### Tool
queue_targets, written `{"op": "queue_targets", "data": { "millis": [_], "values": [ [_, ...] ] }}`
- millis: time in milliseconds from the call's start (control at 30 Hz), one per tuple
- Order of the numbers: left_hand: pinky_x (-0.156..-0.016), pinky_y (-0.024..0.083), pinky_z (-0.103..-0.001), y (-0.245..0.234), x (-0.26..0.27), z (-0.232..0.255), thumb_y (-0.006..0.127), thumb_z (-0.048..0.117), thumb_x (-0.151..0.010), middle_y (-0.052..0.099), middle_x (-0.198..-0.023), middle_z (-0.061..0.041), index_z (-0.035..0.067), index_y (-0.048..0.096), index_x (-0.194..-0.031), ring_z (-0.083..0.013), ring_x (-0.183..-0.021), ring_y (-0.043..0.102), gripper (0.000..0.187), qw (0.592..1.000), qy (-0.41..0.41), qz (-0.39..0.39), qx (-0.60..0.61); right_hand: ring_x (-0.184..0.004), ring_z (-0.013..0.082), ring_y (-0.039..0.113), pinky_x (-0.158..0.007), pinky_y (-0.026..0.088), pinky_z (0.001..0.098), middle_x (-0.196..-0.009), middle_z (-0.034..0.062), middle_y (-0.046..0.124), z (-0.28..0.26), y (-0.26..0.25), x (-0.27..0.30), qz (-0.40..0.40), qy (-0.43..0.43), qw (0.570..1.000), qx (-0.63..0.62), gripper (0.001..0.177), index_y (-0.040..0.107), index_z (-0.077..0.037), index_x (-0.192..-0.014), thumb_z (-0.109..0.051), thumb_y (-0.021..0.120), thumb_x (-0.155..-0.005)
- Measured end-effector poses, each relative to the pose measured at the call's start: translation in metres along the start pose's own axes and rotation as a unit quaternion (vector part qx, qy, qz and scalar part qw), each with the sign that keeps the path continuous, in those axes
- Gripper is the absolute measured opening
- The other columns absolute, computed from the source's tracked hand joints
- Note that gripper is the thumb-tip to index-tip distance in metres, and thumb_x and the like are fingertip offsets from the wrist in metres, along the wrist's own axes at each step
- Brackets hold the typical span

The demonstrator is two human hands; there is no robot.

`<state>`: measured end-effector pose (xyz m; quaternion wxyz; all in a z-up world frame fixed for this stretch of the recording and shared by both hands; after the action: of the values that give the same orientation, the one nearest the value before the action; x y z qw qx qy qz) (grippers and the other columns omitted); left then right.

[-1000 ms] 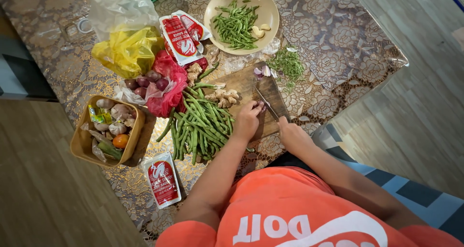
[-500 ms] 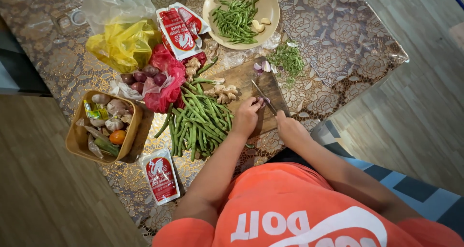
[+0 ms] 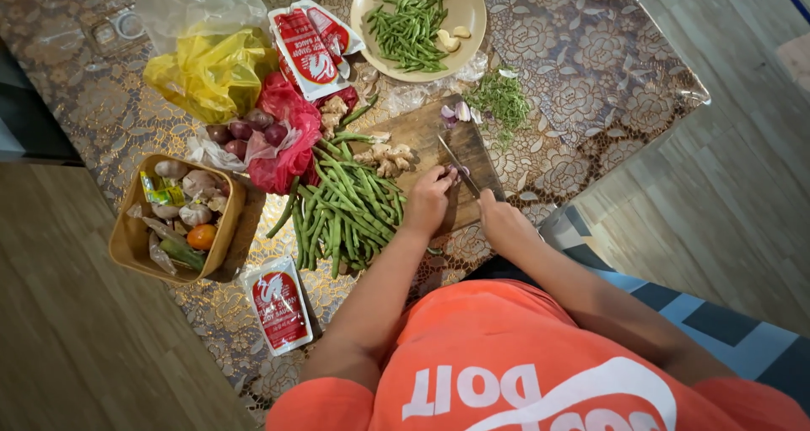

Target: Slicing red onions and preparing long beans on a cutting board.

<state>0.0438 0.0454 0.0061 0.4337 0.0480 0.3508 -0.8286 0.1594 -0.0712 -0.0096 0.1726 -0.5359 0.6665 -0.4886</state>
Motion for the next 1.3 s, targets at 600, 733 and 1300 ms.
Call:
{"op": "queue_targets", "data": {
  "millis": [600,733,1300],
  "values": [
    [-0.078,0.058,-0.04,0.005,0.0,-0.006,0.066,0.001,-0.096,0.071,-0.101,-0.014,0.0,0.078,-0.105,-0.03,-0.086,0.07,0.015,0.999,-0.018,-0.018,-0.022,-0.053,0.0432,0.062,-0.048,0.046,0.0541,-0.061,0.0231,0.061,-0.004,0.001,0.001,-0.013,0.003,1.0,-0.029,0.024,0.042,-0.002,-0.102,-0.025,0.038,-0.109],
    [-0.077,0.058,-0.041,0.004,0.002,-0.005,0.066,0.002,-0.095,0.071,-0.101,-0.014,0.0,0.077,-0.104,-0.0301,-0.085,0.069,0.014,1.0,-0.005,-0.002,-0.003,-0.054,0.0443,0.062,-0.049,0.046,0.0548,-0.061,0.024,0.061,-0.004,0.001,0.0,0.002,-0.009,1.0,-0.026,0.023,0.042,-0.002,-0.103,-0.024,0.04,-0.108],
    [-0.078,0.061,-0.036,0.007,0.005,-0.01,0.068,0.004,-0.096,0.073,-0.105,-0.013,0.0,0.078,-0.105,-0.027,-0.086,0.072,0.014,1.0,-0.001,0.003,-0.018,-0.056,0.0456,0.062,-0.05,0.046,0.0564,-0.064,0.0248,0.062,-0.009,0.003,0.001,-0.01,0.021,0.999,-0.025,0.024,0.041,-0.003,-0.104,-0.026,0.037,-0.11]
  ]
}}
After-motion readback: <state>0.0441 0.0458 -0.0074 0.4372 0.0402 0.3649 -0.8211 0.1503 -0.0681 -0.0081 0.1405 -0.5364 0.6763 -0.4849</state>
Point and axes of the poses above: each hand's wrist, its own x-axis away from the middle knuckle, its own y-axis out of the palm, z = x × y, the point moved 7 cm from there along -x, towards the middle knuckle
